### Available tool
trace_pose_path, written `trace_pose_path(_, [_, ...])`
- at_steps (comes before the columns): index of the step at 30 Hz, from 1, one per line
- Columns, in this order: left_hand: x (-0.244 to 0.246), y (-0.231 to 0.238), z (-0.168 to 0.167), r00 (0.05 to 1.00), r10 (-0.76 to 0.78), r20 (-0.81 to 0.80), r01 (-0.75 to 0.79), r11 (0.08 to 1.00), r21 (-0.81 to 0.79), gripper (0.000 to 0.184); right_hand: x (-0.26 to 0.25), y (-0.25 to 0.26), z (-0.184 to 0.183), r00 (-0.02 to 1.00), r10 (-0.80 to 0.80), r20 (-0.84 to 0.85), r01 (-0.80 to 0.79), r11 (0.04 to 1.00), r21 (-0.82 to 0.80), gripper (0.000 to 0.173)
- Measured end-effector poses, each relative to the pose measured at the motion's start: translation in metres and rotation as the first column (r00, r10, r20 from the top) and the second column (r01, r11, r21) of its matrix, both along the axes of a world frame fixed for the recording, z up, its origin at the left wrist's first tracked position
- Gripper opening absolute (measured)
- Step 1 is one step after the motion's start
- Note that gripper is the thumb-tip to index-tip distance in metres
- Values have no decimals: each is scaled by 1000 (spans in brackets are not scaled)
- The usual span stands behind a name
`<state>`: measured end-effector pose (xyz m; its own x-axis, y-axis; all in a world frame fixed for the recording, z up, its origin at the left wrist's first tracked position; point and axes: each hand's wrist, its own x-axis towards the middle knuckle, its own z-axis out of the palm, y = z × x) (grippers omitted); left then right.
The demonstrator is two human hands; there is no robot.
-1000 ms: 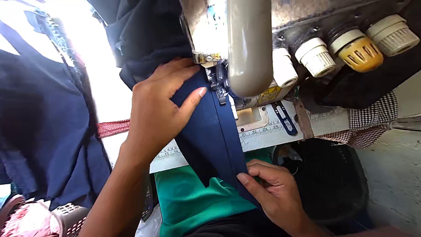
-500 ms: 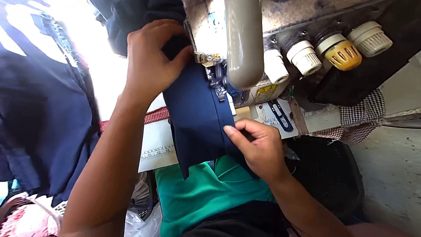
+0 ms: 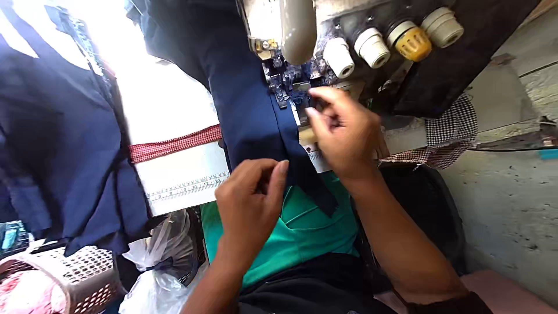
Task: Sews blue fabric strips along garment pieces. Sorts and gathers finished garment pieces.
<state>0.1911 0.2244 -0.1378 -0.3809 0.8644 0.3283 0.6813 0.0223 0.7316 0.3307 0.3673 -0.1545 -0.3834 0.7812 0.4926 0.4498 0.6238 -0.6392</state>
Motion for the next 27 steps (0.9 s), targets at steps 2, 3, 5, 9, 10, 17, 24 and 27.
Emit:
trace_pose_path(2, [10, -8, -6, 1000, 26, 4, -26, 999, -22, 21, -12, 4, -9, 995, 47, 87, -55, 994, 93, 21])
trace_pose_path(3, [10, -12, -5, 1000, 24, 11, -24, 999, -26, 21, -12, 5, -13, 992, 39, 124, -55, 990, 129, 14])
trace_pose_path(5, [1, -23, -2, 1000, 6, 26, -5, 999, -38, 22, -1, 1, -21, 971, -38, 237, 10, 993, 118, 11])
trace_pose_path(9, [-17, -48, -5, 998, -10, 55, 16, 994, -104, 23, 39, -24, -26, 963, 8, 271, 48, 979, -197, 36])
trace_pose_path(10, [-18, -51, -7, 997, -25, 71, 34, 992, -119, 24, 44, -36, -29, 977, 65, 203, -15, 971, -239, 39])
trace_pose_path(17, [10, -48, -11, 958, -125, 257, 164, 977, -139, 30, 66, -133, -33, 985, 174, 12, -155, 906, -393, 19])
trace_pose_path(24, [34, -44, -22, 583, -72, 809, 306, 942, -137, 21, 103, -181, -16, 884, 453, 115, -364, 822, -438, 23])
trace_pose_path(27, [33, -47, -18, 508, 14, 861, 270, 947, -175, 17, 98, -136, -4, 938, 320, 132, -237, 872, -429, 26])
